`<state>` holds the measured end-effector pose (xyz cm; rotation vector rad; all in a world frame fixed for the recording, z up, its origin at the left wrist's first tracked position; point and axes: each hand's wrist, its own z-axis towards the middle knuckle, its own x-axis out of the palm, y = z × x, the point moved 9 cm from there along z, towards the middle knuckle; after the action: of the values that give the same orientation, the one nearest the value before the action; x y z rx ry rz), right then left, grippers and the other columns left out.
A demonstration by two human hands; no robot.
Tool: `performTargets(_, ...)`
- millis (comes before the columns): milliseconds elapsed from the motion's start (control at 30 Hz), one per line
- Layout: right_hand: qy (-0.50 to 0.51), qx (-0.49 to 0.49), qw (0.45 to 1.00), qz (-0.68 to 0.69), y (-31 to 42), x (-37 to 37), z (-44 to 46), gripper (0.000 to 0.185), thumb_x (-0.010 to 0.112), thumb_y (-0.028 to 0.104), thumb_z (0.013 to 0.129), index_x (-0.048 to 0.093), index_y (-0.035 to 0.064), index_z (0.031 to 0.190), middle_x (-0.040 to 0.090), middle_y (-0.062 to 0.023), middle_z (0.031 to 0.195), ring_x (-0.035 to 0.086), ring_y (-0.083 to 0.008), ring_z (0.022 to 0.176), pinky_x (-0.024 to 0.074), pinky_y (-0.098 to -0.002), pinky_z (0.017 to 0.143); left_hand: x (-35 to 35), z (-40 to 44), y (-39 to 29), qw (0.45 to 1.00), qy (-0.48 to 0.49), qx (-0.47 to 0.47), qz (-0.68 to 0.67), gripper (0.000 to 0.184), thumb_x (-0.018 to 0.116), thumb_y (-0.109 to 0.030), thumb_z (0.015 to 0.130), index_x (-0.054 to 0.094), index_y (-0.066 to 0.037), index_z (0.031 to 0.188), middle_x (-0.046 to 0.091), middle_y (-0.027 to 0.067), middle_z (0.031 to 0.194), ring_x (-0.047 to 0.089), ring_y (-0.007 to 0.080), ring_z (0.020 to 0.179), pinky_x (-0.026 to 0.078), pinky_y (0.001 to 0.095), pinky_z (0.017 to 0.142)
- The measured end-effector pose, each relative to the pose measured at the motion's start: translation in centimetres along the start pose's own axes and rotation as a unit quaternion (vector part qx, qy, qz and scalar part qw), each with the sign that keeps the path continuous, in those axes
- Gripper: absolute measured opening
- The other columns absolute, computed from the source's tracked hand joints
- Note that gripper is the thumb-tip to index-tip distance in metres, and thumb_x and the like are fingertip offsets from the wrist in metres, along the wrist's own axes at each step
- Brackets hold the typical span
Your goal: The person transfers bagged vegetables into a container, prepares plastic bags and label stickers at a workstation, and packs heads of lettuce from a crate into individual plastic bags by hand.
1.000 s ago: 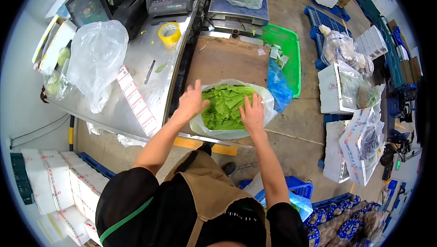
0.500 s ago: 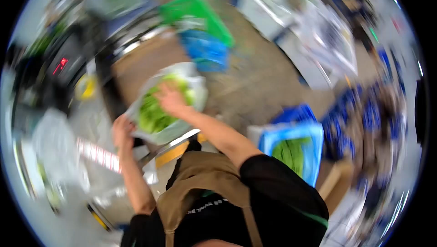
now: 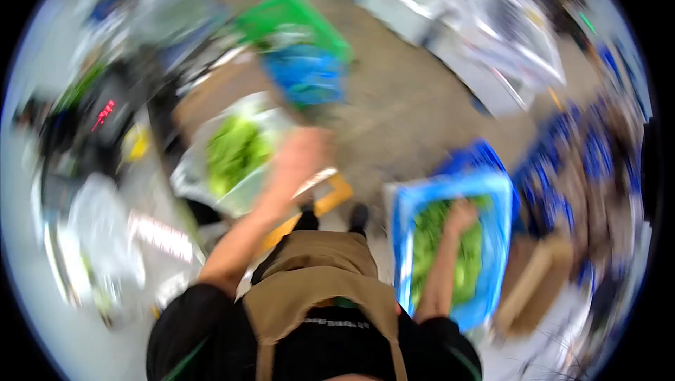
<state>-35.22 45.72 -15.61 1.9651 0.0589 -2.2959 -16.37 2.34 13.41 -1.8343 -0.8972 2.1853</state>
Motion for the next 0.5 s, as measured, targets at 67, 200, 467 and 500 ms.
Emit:
performTargets(67, 0.012, 0.275, 0.887, 0.370, -8.6, -0.6, -0.9, 0.038, 0.070, 0.024, 0.079, 0.063, -0.0059, 0.101, 0.065, -0.0174, 0.097, 0.061, -0.0255, 0.076, 0.0514, -0.0411, 0.071, 6.4, 0.9, -8.3, 0.983, 0.089, 0.160, -0.003, 0.039, 0.061, -0.027, 0.079, 0.056, -0.002, 0.109, 0.057, 0.0157, 0.107, 0.054, 0.0244, 0.099, 0.041, 0.0424, 0.084)
performTargets(200, 0.046, 0.469, 0.769, 0.433, -21.4, 6.6, -3.2, 0.072, 0.080, 0.039, 0.065, 0.054, -0.0150, 0.104, 0.059, -0.0163, 0.104, 0.055, -0.0272, 0.085, 0.0490, -0.0420, 0.074, 23.9, -8.0, -22.2, 0.838, 0.276, 0.438, 0.174, 0.033, 0.062, -0.029, 0.076, 0.061, -0.006, 0.099, 0.061, 0.0123, 0.098, 0.057, 0.0259, 0.093, 0.040, 0.0551, 0.083)
performTargets(467, 0.077, 0.577, 0.704, 0.406, -21.1, 12.5, -2.6, 0.066, 0.080, 0.036, 0.066, 0.055, -0.0078, 0.108, 0.056, -0.0160, 0.107, 0.055, -0.0276, 0.088, 0.0488, -0.0400, 0.072, 29.1, -8.8, -20.5, 0.904, 0.308, 0.292, 0.051, 0.022, 0.060, -0.032, 0.075, 0.067, -0.012, 0.071, 0.063, 0.0069, 0.065, 0.061, 0.0245, 0.065, 0.036, 0.0423, 0.071)
performTargets(500, 0.001, 0.531, 0.747, 0.400, -20.1, 11.0, -1.3, 0.058, 0.078, 0.032, 0.068, 0.056, -0.0069, 0.106, 0.057, -0.0156, 0.106, 0.055, -0.0280, 0.086, 0.0480, -0.0394, 0.070, 28.1, -8.6, -18.2, 0.906, 0.324, 0.262, 0.077, 0.024, 0.060, -0.033, 0.075, 0.067, -0.011, 0.071, 0.063, 0.0083, 0.066, 0.061, 0.0252, 0.066, 0.037, 0.0419, 0.072)
